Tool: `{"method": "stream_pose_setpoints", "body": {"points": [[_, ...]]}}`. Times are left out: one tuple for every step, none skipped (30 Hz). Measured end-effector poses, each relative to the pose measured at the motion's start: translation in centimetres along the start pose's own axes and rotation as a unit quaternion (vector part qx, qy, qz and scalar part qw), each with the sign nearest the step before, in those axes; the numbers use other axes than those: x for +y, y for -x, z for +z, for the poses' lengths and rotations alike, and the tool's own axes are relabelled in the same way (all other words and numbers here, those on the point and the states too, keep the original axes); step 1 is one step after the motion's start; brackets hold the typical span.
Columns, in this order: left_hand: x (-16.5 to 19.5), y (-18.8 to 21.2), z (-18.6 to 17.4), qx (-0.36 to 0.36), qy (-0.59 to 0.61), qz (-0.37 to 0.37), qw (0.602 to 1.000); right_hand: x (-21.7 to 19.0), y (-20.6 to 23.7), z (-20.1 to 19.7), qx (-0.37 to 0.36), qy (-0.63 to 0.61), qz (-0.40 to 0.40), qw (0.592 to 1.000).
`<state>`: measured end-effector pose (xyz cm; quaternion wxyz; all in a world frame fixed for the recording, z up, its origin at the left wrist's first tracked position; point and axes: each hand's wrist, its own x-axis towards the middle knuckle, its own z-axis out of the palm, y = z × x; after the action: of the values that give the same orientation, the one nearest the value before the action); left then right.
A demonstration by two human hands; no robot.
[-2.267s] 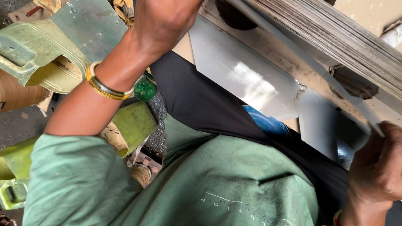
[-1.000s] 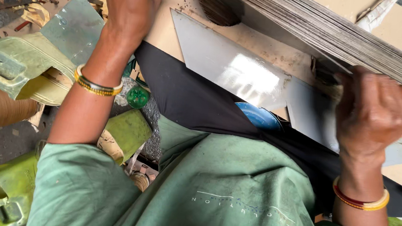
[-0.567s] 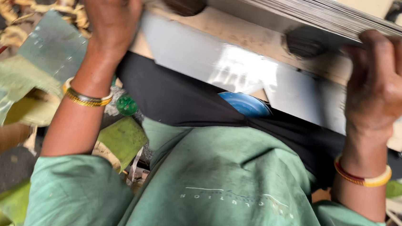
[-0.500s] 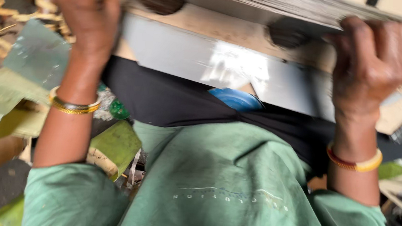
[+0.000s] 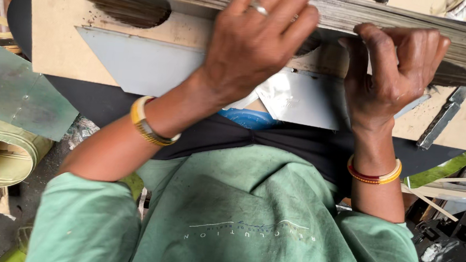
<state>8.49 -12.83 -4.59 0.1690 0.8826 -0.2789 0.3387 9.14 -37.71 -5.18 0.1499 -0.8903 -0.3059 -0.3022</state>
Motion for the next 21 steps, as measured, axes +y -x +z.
{"method": "stream_pose_setpoints", "body": {"points": [[0.2,-0.2,1.2,0.016,-0.001,-0.006,1.000,0.0,0.1,0.2,0.004,0.001,0.004,1.000],[0.3,-0.1,1.9,0.026,0.002,-0.018,1.000,0.2,0.3,0.5,0.007,0.000,0.007,1.000],[0.1,-0.1,2.4,0.037,0.003,-0.027,0.999,0.4,0.5,0.8,0.011,-0.001,0.010,1.000],[-0.2,-0.2,3.0,0.032,0.016,-0.023,0.999,0.6,0.6,1.3,0.018,-0.002,0.012,1.000],[-0.2,-0.2,3.3,0.026,0.030,-0.021,0.999,0.8,0.9,1.7,0.023,-0.005,0.014,1.000],[-0.3,-0.2,3.6,0.021,0.043,-0.018,0.999,1.0,1.1,2.2,0.022,-0.012,0.018,1.000],[-0.2,-0.2,3.7,0.027,0.045,-0.019,0.998,1.1,1.4,2.5,0.020,-0.019,0.022,0.999],[-0.1,-0.2,3.9,0.034,0.047,-0.021,0.998,1.2,1.7,2.7,0.019,-0.026,0.025,0.999],[-0.1,-0.1,4.0,0.042,0.049,-0.019,0.998,1.4,1.9,2.9,0.017,-0.023,0.024,0.999],[0.0,-0.1,4.1,0.036,0.051,-0.022,0.998,1.6,2.1,2.8,0.014,-0.019,0.023,0.999],[0.1,0.1,4.1,0.027,0.055,-0.028,0.998,1.7,2.3,2.6,0.007,-0.016,0.024,1.000],[0.2,0.3,4.1,0.020,0.057,-0.034,0.998,1.6,2.4,2.4,-0.009,-0.021,0.032,0.999],[0.2,0.4,4.1,0.015,0.061,-0.038,0.997,1.6,2.4,2.2,-0.021,-0.025,0.039,0.999],[0.1,0.6,4.1,0.010,0.066,-0.041,0.997,1.4,2.3,2.0,-0.028,-0.025,0.041,0.998],[0.2,0.7,4.1,0.006,0.074,-0.045,0.996,1.3,2.1,1.8,-0.036,-0.024,0.043,0.998],[0.1,0.8,4.2,0.008,0.078,-0.048,0.996,1.0,1.7,1.6,-0.037,-0.018,0.037,0.998],[0.1,0.7,4.3,0.013,0.077,-0.047,0.996,0.9,1.2,1.5,-0.035,-0.018,0.029,0.999],[0.1,0.5,4.4,0.016,0.078,-0.047,0.996,0.7,0.6,1.4,-0.032,-0.018,0.022,0.999],[0.2,0.4,4.4,0.009,0.080,-0.048,0.996,0.4,0.3,0.9,-0.039,-0.025,0.016,0.999],[0.2,0.2,4.4,0.002,0.080,-0.049,0.996,0.0,-0.1,0.5,-0.046,-0.035,0.011,0.998],[0.0,-0.1,4.3,-0.002,0.076,-0.047,0.996,0.0,-0.6,0.0,-0.080,-0.047,0.026,0.995]]}}
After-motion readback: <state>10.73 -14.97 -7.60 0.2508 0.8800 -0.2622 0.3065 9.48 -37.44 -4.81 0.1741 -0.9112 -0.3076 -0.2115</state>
